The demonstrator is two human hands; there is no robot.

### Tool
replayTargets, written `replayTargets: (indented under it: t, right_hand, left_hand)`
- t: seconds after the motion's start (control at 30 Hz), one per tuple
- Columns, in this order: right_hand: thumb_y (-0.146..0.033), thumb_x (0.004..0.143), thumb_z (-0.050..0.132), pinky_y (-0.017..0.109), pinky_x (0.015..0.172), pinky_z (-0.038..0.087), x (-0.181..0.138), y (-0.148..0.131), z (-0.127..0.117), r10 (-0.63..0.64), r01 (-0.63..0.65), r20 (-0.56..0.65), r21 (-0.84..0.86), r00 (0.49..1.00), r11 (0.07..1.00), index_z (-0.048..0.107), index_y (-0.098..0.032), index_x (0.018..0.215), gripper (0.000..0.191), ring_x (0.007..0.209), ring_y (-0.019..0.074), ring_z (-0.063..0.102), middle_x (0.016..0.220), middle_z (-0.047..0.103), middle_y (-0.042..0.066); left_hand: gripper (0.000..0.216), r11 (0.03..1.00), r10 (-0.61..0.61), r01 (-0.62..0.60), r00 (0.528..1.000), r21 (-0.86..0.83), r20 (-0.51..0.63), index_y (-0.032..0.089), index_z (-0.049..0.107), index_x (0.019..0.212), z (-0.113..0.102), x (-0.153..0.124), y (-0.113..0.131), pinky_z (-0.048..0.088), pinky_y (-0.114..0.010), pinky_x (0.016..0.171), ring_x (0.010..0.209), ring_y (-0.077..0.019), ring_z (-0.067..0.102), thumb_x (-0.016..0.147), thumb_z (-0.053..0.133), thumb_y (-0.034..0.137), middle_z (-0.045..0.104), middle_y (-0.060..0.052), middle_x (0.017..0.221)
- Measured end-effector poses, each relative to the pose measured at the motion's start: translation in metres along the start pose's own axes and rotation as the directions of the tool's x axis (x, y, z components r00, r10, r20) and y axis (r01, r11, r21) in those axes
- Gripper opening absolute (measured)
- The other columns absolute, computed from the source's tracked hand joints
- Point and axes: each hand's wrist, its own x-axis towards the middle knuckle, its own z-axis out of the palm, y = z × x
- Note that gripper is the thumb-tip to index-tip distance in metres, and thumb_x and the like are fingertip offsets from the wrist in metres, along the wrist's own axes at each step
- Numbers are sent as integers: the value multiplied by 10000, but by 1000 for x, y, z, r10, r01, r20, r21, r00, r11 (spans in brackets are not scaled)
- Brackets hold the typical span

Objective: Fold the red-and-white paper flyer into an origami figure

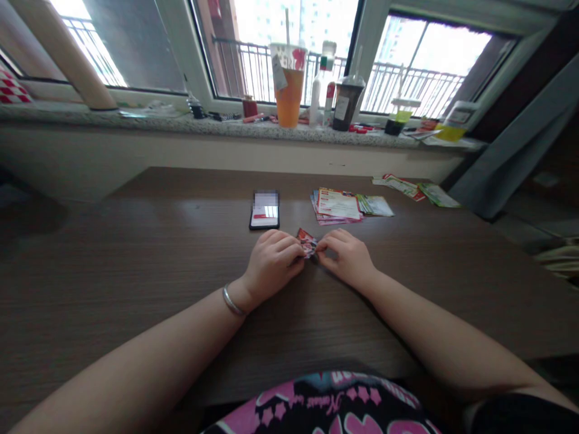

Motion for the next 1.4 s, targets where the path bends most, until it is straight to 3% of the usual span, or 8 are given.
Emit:
replayTargets:
  t: [0.2, 0.47, 0.73, 0.93, 1.07, 1.27, 1.4]
  right_hand:
    - [-160, 799, 607, 284, 766, 467, -2, 2, 0, 16, -15, -32, 22, 999, 1000, 619, -227, 787, 69, 833, 178, 594, 831, 656, 18]
    - [-196, 824, 600, 279, 763, 464, -1, -5, -7, -63, 64, -38, 24, 997, 998, 637, -221, 810, 47, 833, 173, 595, 839, 655, 29]
    - [-201, 836, 601, 275, 737, 468, -1, -2, -5, -77, 77, -83, -9, 994, 997, 649, -229, 791, 71, 805, 165, 601, 827, 673, 22]
    - [-184, 844, 589, 280, 753, 490, -1, 3, -6, -26, 32, -159, 39, 987, 999, 652, -234, 787, 98, 798, 162, 617, 814, 682, 19]
    - [-194, 851, 589, 281, 760, 500, -1, 7, -3, 26, -19, -161, 45, 987, 999, 655, -235, 804, 91, 816, 165, 627, 832, 687, 16]
    - [-192, 855, 590, 282, 770, 502, -1, 6, -1, 58, -48, -132, 75, 990, 996, 658, -240, 838, 84, 849, 169, 629, 858, 685, 23]
    - [-203, 863, 587, 292, 778, 503, -1, -2, -5, -9, 18, -129, 66, 992, 998, 661, -239, 888, 86, 859, 171, 629, 895, 690, 33]
  left_hand:
    - [82, 998, 63, -63, 998, 26, -14, 215, 611, 775, -2, -1, -2, 426, -338, 817, 815, -167, 560, 856, 614, 225, 687, 12, 827]
    - [82, 994, 107, -105, 993, 27, -47, 229, 614, 773, -6, 2, 0, 418, -344, 851, 829, -159, 560, 854, 621, 217, 687, 17, 834]
    - [58, 996, 51, -55, 996, -66, -72, 275, 678, 868, -5, -1, -2, 430, -336, 843, 835, -162, 556, 842, 651, 230, 672, 14, 824]
    - [134, 966, -159, 125, 978, -227, -136, 224, 657, 951, 2, -4, -7, 474, -336, 806, 866, -173, 573, 820, 681, 236, 638, -41, 929]
    - [99, 923, -243, 175, 956, -343, -166, 200, 629, 913, 5, -4, -14, 491, -334, 794, 861, -169, 571, 820, 662, 184, 605, -41, 905]
    - [86, 913, -239, 182, 964, -364, -118, 200, 624, 902, 6, -5, -12, 492, -311, 758, 834, -155, 566, 832, 633, 153, 587, -30, 889]
    - [65, 937, -211, 171, 972, -306, -101, 200, 634, 887, 6, -6, -9, 493, -304, 743, 818, -157, 576, 829, 638, 172, 604, -36, 889]
